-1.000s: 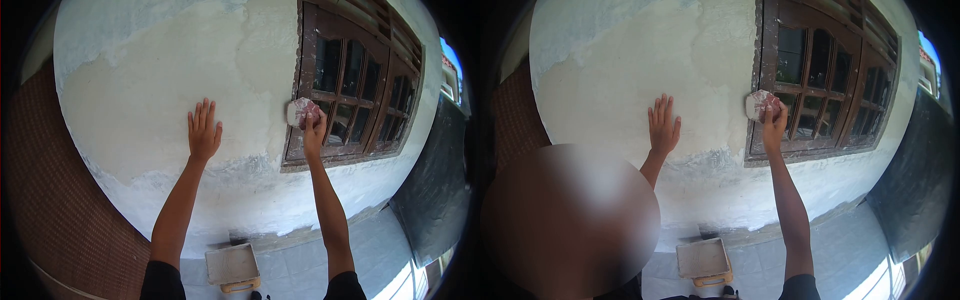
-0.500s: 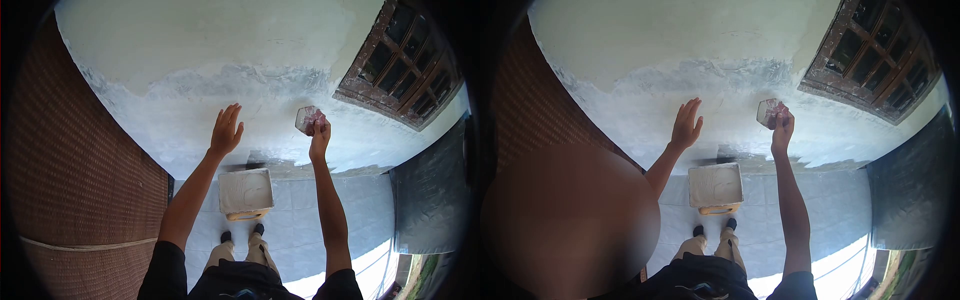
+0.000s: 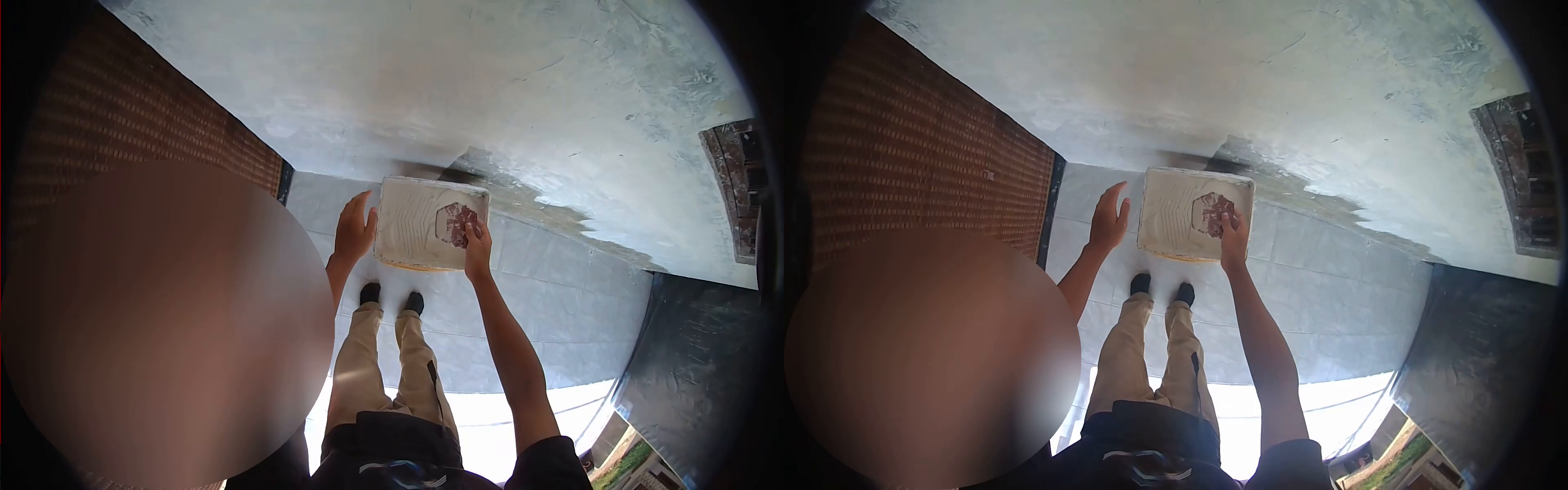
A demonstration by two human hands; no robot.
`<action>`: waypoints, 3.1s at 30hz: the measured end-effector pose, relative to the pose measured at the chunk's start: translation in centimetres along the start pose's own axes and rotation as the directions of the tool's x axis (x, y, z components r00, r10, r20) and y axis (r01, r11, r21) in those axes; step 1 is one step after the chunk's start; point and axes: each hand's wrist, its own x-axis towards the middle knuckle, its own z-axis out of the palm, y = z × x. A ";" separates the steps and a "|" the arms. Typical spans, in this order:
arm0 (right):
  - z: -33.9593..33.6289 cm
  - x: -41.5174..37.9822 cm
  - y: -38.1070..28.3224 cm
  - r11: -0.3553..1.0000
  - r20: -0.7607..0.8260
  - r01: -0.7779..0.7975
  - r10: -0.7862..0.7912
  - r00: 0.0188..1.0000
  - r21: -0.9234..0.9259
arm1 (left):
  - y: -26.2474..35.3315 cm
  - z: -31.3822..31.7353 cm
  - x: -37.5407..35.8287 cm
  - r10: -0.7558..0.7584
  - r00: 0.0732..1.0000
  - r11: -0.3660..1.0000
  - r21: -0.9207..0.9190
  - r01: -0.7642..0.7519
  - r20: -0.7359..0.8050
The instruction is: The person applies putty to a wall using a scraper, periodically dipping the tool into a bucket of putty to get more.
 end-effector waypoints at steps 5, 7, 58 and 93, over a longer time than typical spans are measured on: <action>-0.1 0.8 6.3 0.977 0.037 -0.028 0.037 0.999 -0.212 | -5.0 4.4 -6.2 -0.197 0.979 0.978 -0.059 0.200 0.048; -0.3 1.9 8.2 0.943 0.077 -0.020 0.049 0.996 -0.332 | -6.4 5.9 -8.5 -0.246 0.968 0.965 -0.083 0.250 0.059; 3.5 7.3 19.7 0.896 0.494 0.092 0.152 0.856 -0.435 | -13.1 13.6 -15.7 -0.468 0.873 0.830 -0.271 0.488 0.141; 3.1 -7.9 -23.3 0.858 0.395 0.049 -0.285 0.873 0.511 | 18.9 -10.9 14.4 0.422 0.854 0.824 -0.263 -0.501 -0.305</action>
